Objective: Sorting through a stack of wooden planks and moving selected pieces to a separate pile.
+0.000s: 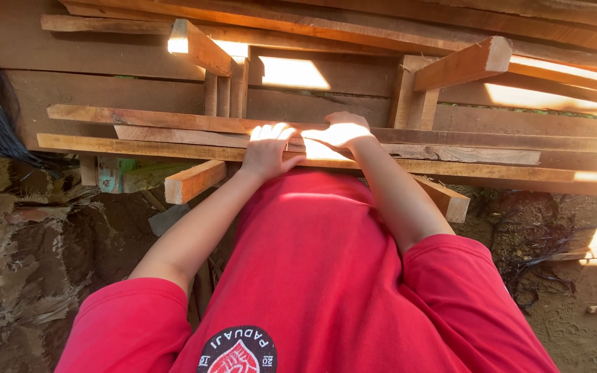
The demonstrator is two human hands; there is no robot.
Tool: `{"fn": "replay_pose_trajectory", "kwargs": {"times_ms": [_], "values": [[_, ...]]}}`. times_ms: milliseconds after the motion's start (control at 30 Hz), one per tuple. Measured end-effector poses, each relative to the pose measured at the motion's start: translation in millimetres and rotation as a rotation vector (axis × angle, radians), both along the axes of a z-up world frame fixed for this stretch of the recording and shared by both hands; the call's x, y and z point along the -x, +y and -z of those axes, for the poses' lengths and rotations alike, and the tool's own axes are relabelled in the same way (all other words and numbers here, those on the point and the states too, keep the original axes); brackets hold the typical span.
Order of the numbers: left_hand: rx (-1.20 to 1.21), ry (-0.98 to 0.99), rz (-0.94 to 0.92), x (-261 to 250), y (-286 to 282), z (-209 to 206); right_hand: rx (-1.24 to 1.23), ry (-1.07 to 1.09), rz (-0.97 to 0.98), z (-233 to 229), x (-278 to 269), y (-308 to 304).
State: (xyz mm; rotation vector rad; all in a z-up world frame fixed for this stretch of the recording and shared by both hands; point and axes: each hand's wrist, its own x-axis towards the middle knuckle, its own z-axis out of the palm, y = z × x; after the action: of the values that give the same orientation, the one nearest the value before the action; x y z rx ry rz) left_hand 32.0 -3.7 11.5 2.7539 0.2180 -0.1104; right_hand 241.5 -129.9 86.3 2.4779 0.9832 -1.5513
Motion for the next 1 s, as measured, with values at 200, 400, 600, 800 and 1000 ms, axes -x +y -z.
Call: {"fn": "replay_pose_trajectory", "kwargs": {"times_ms": [200,400,600,800,1000], "values": [[-0.007,0.245,-0.094,-43,12,5,0.039,-0.006,0.060,-7,-4,-12],[0.110,0.663,-0.186,-83,29,-14,0.037,-0.029,0.147,9,-11,-21],[0.234,0.715,-0.222,-114,63,6,-0.397,-0.210,0.449,89,-64,-25],[0.145,0.187,-0.176,-168,118,-6,-0.723,-0.786,0.297,80,-113,-5],[-0.129,-0.072,-0.147,-202,149,44,-0.587,-0.812,0.088,96,-140,9]]}}
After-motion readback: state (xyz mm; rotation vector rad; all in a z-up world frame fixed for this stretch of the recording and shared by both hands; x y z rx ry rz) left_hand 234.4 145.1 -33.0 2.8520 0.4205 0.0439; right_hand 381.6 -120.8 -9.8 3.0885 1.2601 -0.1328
